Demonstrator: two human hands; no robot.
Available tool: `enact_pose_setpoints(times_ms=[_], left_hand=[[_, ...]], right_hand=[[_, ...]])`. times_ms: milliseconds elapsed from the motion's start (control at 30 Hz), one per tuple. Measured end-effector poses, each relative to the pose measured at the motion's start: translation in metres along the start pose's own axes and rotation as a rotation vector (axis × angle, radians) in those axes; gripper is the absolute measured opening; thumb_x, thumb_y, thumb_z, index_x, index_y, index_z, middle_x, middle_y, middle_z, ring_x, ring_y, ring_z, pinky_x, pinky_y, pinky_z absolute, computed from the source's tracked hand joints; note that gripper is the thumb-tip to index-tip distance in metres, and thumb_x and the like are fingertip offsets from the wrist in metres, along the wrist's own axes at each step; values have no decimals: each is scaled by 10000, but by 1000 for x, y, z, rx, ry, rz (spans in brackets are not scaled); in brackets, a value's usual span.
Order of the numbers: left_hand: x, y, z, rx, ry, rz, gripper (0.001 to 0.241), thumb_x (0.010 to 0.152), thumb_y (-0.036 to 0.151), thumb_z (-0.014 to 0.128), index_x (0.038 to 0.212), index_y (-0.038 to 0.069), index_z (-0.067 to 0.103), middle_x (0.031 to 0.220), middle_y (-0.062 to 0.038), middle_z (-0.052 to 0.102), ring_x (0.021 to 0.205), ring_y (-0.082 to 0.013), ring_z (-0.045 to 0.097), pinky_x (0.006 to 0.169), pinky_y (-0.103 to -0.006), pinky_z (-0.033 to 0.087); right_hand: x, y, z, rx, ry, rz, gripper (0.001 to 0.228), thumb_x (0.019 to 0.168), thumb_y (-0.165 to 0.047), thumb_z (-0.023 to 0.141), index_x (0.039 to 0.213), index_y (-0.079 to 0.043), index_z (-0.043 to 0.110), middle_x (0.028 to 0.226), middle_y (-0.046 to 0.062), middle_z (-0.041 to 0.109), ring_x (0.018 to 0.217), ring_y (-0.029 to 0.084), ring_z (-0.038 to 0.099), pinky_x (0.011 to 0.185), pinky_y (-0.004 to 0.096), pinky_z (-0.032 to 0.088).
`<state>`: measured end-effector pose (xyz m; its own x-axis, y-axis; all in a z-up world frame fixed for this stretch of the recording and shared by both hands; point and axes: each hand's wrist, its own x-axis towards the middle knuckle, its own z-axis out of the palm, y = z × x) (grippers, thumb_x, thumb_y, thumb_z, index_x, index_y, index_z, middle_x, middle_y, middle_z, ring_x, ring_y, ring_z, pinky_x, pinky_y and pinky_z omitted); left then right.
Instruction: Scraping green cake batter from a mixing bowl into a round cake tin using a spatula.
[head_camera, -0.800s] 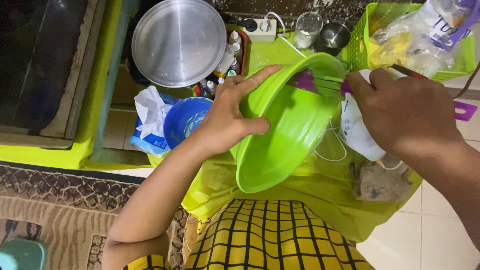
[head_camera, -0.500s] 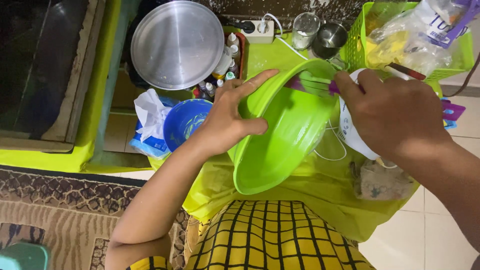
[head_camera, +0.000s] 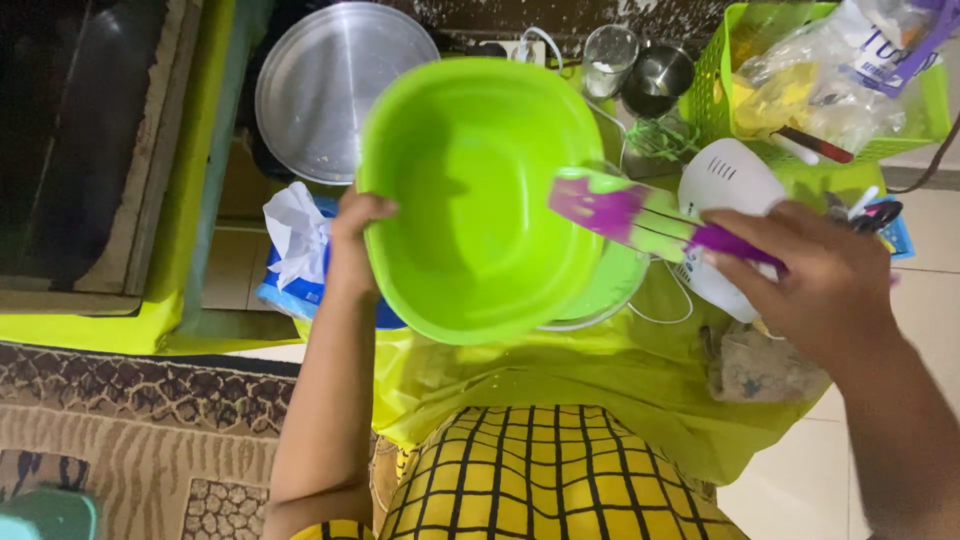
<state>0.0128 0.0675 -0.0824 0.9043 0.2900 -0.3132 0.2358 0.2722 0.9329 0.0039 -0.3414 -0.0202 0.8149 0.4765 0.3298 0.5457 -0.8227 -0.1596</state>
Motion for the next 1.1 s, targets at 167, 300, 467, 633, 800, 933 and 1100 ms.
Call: enact_pose_setpoints(times_ms=[167, 300, 467, 633, 800, 933, 1100], left_hand=[[13, -50, -60, -409, 210, -14, 457, 723, 287, 554, 1103, 32, 555, 1207, -205, 575, 976, -271, 519, 887, -362, 420], [20, -84, -83, -734, 68, 102, 363, 805, 205, 559, 1105, 18, 641, 1053, -131, 673, 904, -223, 586, 893, -311, 483], [52, -150, -116, -628, 173, 120, 515, 659, 262, 661, 1164, 161, 650, 1151, -108, 609, 1020, -253, 549, 1083, -512, 394], [26, -107, -72, -646, 145, 132, 506, 648, 259, 672, 1146, 183, 620, 1164, -73, 575, 1047, -240, 526, 1129, -553, 356], [16, -98, -58, -711, 102, 160, 560, 650, 244, 659, 1202, 154, 628, 1145, -78, 630, 1015, -214, 592, 1134, -497, 422], [20, -105, -56, -754, 74, 132, 627, 652, 246, 646, 1271, 147, 626, 1193, -85, 644, 1053, -228, 609, 1152, -508, 408], [8, -91, -39, -722, 104, 168, 502, 718, 219, 596, 1155, -27, 609, 1043, -165, 661, 881, -276, 637, 913, -498, 590]], right_hand=[[-84, 18, 60, 145, -112, 378, 452, 932, -51, 723, 1376, -136, 714, 926, 89, 647, 643, 182, 530, 565, 316, 428], [-136, -2, 116, 217, 15, 524, 550, 938, 78, 673, 1404, -210, 712, 1004, 62, 536, 795, 190, 519, 694, 325, 449], [-177, -1, 192, -166, 223, 291, 458, 1026, -68, 525, 1427, -168, 724, 1083, 209, 569, 904, 368, 617, 768, 438, 565], [-128, -50, 147, 323, 90, 864, 324, 1045, -230, 655, 997, 88, 692, 735, 176, 555, 656, 293, 439, 630, 439, 374], [-191, -17, 180, -362, 89, 241, 562, 922, 31, 608, 1400, -252, 691, 997, 251, 634, 659, 399, 638, 542, 474, 531], [-221, -1, 161, -572, 78, 198, 564, 920, -28, 643, 1400, -318, 701, 1097, 171, 671, 782, 288, 667, 597, 370, 539], [-123, -56, 46, 330, -312, 1510, 711, 1079, -440, 561, 1452, 142, 394, 1236, 384, 574, 912, 412, 655, 744, 522, 547]])
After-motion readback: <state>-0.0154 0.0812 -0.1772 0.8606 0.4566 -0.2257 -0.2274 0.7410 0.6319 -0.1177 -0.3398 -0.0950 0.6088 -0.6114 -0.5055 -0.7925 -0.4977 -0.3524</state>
